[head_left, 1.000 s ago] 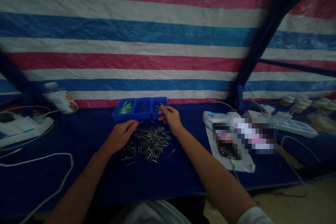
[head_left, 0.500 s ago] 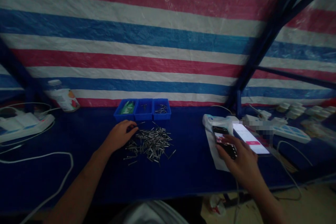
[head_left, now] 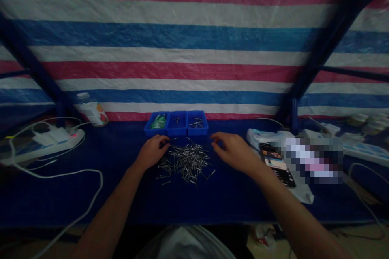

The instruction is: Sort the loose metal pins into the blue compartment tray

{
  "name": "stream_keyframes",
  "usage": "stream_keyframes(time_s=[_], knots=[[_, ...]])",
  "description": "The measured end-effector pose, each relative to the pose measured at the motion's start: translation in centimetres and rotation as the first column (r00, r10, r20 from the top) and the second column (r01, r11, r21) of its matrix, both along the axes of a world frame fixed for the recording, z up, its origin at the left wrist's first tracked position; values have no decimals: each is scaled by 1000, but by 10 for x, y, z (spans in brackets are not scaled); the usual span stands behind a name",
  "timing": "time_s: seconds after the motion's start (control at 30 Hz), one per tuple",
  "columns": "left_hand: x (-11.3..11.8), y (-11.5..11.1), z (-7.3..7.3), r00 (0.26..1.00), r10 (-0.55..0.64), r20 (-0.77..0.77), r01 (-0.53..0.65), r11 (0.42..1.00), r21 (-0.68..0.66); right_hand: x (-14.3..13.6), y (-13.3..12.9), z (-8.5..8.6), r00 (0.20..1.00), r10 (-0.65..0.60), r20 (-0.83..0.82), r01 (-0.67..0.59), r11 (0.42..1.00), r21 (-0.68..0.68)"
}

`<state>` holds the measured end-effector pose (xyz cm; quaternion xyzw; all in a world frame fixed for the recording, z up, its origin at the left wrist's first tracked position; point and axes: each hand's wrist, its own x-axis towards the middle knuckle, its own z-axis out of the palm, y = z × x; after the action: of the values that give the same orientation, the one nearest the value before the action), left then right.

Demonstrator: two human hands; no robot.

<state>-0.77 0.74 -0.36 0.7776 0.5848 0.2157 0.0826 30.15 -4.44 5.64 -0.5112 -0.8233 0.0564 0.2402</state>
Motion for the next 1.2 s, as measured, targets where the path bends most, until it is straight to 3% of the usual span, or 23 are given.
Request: stream_keyframes(time_s=[0.07,0.13,0.3,0.4,0.6,0.73,0.83,0.93,1.2], knots=[[4,5,7,998,49,-45,-49,999,-6,-34,15,2,995,41,91,-40,999,-11],[11,11,16,991,59,-118,-64,997,-38,-58,31,-3,983,-5,182,8,1000,-16],[26,19,37,974,-12,-228,-15,993,-117,-83,56,-19,945,-68,321,69,998,8],[28,18,36,983,-48,-180,32,995,-96,-90,60,-22,923,-6,384,10,1000,-7],[32,17,20,984,-170,46,169,985,16,-99,64,-26,916,49,398,-45,999,-20],[29,10,13,977,-145,155,132,987,94,-95,61,-31,943,97,318,-125,990,71],[26,3,12,968,-200,149,182,975,126,-90,56,-33,967,155,204,-188,970,153],[29,-2,14,966,-230,118,219,971,101,-85,52,-32,972,202,118,-220,961,166],[41,-7,21,942,-199,271,181,979,90,-76,48,-26,961,277,-10,-270,942,201]])
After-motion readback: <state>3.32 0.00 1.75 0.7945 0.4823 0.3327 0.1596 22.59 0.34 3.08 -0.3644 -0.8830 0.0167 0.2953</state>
